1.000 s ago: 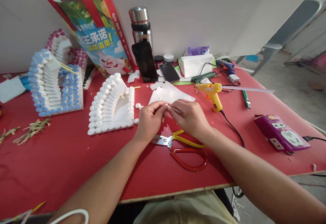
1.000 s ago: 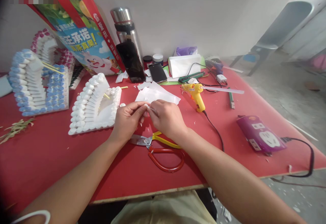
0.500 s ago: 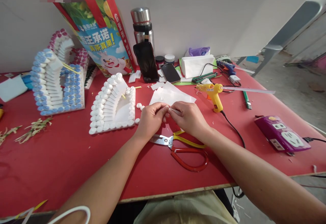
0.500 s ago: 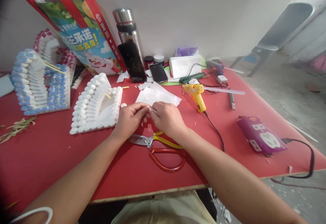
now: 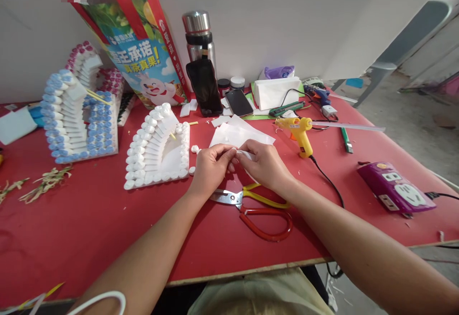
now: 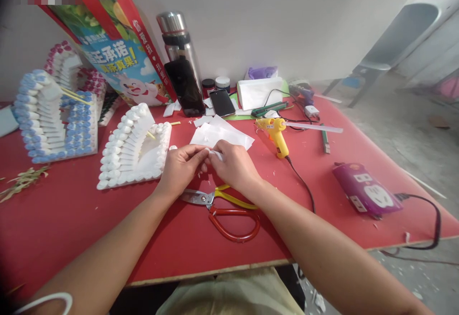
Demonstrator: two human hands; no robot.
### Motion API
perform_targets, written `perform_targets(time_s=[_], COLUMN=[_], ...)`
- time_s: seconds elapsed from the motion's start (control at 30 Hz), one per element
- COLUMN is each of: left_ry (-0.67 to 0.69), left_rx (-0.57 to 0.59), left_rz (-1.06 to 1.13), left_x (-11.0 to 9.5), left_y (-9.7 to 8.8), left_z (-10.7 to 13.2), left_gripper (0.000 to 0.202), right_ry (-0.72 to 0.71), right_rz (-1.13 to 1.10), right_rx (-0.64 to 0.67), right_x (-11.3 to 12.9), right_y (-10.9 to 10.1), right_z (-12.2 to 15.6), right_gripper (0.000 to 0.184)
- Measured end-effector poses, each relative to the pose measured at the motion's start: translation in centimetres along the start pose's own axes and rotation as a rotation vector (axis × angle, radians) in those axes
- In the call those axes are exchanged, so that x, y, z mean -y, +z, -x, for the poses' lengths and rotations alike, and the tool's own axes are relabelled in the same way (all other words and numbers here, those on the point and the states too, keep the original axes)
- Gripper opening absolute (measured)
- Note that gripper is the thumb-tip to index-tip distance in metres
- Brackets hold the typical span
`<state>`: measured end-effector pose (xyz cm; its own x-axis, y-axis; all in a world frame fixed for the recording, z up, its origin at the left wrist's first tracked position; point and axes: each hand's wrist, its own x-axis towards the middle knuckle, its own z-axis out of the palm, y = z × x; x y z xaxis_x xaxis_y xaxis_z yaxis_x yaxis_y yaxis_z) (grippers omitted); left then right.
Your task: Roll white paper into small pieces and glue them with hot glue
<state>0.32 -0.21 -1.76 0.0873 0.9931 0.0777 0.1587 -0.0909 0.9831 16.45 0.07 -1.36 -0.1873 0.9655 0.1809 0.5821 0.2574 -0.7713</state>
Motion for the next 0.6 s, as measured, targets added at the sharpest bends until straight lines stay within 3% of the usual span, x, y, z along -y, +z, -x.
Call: perform_targets(time_s=[0.6], left_ry=[0.041], left_rx=[0.0], left_rz=[-0.104], left_x=[0.18], left_y=[-0.2], left_z=[-0.04], left_gripper=[0.024], right_ry=[0.016], right_rz=[0.067], right_rx=[0.019], right_x=[0.22], right_y=[0.0], right_z=[0.09], right_gripper=[0.017])
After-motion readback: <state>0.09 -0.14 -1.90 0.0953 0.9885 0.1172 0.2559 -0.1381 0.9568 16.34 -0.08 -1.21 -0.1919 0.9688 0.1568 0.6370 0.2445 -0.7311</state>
